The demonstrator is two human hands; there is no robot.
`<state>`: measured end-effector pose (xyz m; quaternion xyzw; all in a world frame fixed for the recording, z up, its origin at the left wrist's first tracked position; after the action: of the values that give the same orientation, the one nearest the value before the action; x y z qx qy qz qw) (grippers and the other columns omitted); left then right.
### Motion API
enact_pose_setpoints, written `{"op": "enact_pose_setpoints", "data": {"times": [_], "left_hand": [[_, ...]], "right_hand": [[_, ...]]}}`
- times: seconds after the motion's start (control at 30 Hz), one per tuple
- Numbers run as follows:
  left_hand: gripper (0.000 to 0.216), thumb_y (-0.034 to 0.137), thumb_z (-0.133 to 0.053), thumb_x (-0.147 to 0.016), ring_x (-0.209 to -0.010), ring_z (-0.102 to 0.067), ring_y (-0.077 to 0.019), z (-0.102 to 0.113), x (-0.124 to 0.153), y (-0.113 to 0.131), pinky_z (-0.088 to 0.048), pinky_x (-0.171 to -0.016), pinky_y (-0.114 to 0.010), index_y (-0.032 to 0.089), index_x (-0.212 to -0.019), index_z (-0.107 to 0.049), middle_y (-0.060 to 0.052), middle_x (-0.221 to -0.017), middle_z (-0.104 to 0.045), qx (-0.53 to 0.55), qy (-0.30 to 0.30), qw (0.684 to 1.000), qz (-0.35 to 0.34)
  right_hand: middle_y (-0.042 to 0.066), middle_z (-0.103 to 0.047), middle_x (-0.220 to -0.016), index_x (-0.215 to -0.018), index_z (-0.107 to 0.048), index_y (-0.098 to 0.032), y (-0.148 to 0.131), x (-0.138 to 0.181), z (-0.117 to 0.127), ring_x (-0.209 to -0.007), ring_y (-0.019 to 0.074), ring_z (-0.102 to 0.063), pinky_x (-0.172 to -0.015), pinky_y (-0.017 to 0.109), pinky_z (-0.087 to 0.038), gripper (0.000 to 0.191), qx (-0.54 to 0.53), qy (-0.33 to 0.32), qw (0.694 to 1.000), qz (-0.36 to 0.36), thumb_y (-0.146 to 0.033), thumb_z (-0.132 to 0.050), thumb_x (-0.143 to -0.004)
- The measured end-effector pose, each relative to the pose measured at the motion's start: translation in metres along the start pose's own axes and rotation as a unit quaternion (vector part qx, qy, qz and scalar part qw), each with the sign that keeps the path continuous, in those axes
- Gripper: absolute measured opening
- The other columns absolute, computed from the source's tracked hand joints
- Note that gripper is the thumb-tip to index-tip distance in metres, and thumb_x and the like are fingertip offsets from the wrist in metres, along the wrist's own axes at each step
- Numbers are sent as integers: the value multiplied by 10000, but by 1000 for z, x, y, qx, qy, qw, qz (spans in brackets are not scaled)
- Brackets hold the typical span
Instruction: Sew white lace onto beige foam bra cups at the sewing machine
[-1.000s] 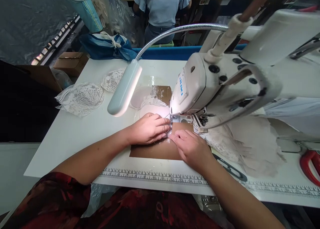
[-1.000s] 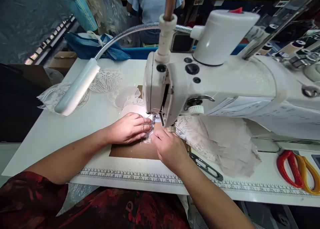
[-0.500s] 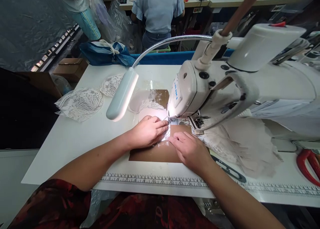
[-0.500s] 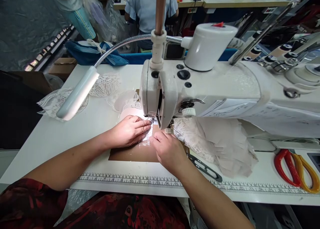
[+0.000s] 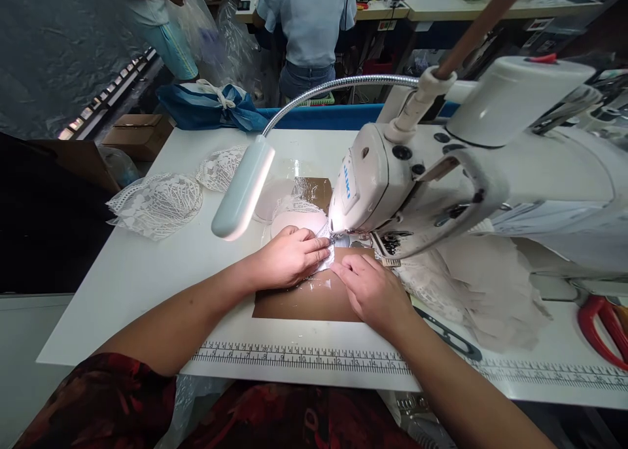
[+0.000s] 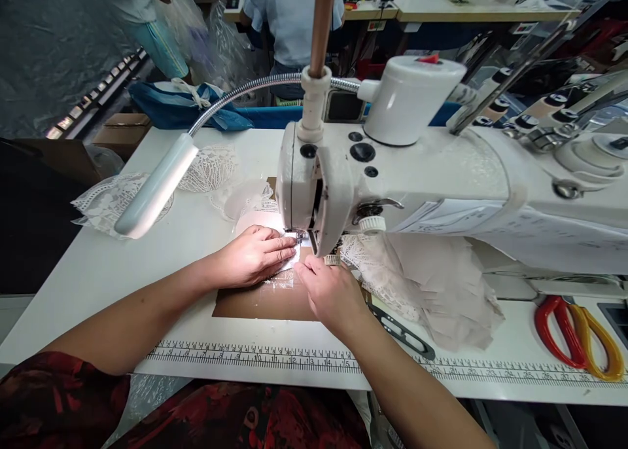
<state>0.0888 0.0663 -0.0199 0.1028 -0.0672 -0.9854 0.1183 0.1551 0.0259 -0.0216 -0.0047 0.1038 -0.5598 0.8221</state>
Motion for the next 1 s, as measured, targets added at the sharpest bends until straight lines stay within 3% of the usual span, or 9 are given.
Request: {"op": "enact_pose_setpoints", "data": {"times": [0.5,0.67,1.0], "left_hand": [[328,211,-455,-949,-1091,-506,-260,3,-5,-11,-384,-875,-393,171,-1245,-593,-84,-1314,-593,-10,11,1000,13],[327,266,-403,-980,-1043,-515,-252,6,-8,-18,-372,-840,-377,174,-1223,-603,-94,-1248,-625,-15,14,999,46],[378,331,-364,-983,-1135,-478,-288,4,-6,-21,-331,-877,-411,179,-1268,-561,-134,-1235,-599,-58,-1,996,62]], "right_hand": [[76,-664,-908,-1184,-645,-222,12,-7,1,-804,207,-537,-615,297,-342,438,68,34,995,-61,-48,-469,-823],[71,-653,-889,-1204,-636,-234,14,-8,1,-764,197,-534,-618,297,-337,469,55,35,996,-69,-31,-468,-817],[43,-646,-860,-1228,-632,-255,20,-5,-7,-741,184,-531,-558,288,-296,474,39,-22,994,-101,-71,-447,-832]]}}
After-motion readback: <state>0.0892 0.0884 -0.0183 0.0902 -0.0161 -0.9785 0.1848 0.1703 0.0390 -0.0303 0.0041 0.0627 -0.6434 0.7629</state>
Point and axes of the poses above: each hand's wrist, its own x-axis away from the middle knuckle, its own z-axis out of the back of the hand, y = z × x, the point moved 10 cm from there along -x, towards the middle knuckle
